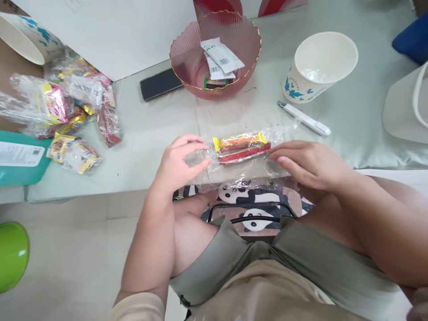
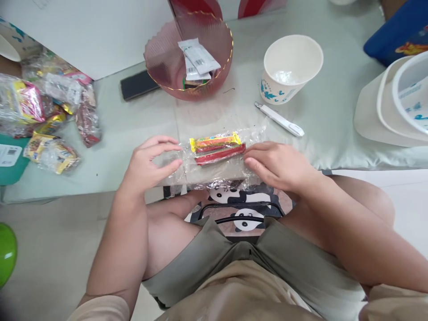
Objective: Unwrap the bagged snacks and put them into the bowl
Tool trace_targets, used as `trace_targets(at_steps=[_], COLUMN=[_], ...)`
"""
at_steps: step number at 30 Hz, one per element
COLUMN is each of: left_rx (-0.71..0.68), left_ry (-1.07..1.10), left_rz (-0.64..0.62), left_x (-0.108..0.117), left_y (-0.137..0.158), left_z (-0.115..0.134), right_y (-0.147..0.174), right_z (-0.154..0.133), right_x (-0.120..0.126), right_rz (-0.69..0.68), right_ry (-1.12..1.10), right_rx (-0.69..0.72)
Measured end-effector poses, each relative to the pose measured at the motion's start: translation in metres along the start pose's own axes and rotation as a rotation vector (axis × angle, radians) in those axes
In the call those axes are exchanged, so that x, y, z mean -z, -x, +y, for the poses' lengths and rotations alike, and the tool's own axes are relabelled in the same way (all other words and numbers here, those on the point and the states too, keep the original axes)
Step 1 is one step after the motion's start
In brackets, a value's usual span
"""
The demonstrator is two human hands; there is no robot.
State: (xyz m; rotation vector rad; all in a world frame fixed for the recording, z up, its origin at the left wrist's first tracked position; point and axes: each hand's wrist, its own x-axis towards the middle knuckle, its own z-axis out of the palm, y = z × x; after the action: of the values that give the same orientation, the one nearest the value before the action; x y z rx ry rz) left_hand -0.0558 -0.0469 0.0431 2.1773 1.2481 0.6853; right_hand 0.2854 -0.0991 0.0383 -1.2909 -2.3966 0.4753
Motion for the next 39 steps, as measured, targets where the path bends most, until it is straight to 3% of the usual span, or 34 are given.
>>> trace_targets(at_steps=[4, 6, 10, 14, 18, 26, 30, 34, 39], left_rx=[-0.026, -0.038, 0.018, 0.237, 0.357, 0.334, 0.344, 0.366, 0.453], left_ry=[-0.117, -0.109, 0.011, 0.178, 0.223, 0.169, 0.172, 0.145, 0.120], left_rz=[-0.159, -0.165, 0.128, 0.356, 0.437, 0.505, 0.501, 0.513, 0.455], left_x=[-0.012, -0.019, -0.027, -0.032, -0.038, -0.041, -0.040, -0.036, -0.031], left_y=[-0.007, -0.011, -0.028, -0.054, -0.074, -0.081, -0.078, -0.076, -0.077], left_z=[-0.004, -0.006, -0.014, -0.034, -0.050, -0.055, -0.059, -0.058, -0.048], right_y=[-0.012, -0.020, -0.038, -0.057, -0.070, -0.069, -0.056, -0.045, -0.044], right_z=[0.005, 0.006, 0.002, -0.004, -0.009, -0.021, -0.019, -0.017, -0.013], right_x=[-0.004, -0.008, -0.022, -0.038, -0.042, -0.030, -0.028, -0.026, -0.017], right_rz=[0.103, 0.162, 0.134, 0.008, -0.044, -0.115, -0.014, 0.019, 0.137], right_ry=[0.042, 0.074, 0.085, 0.146, 0.264, 0.386, 0.350, 0.278, -0.067], right_rx=[-0.056, -0.070, -0.005, 0.030, 0.046, 0.070, 0.112, 0.070, -0.044])
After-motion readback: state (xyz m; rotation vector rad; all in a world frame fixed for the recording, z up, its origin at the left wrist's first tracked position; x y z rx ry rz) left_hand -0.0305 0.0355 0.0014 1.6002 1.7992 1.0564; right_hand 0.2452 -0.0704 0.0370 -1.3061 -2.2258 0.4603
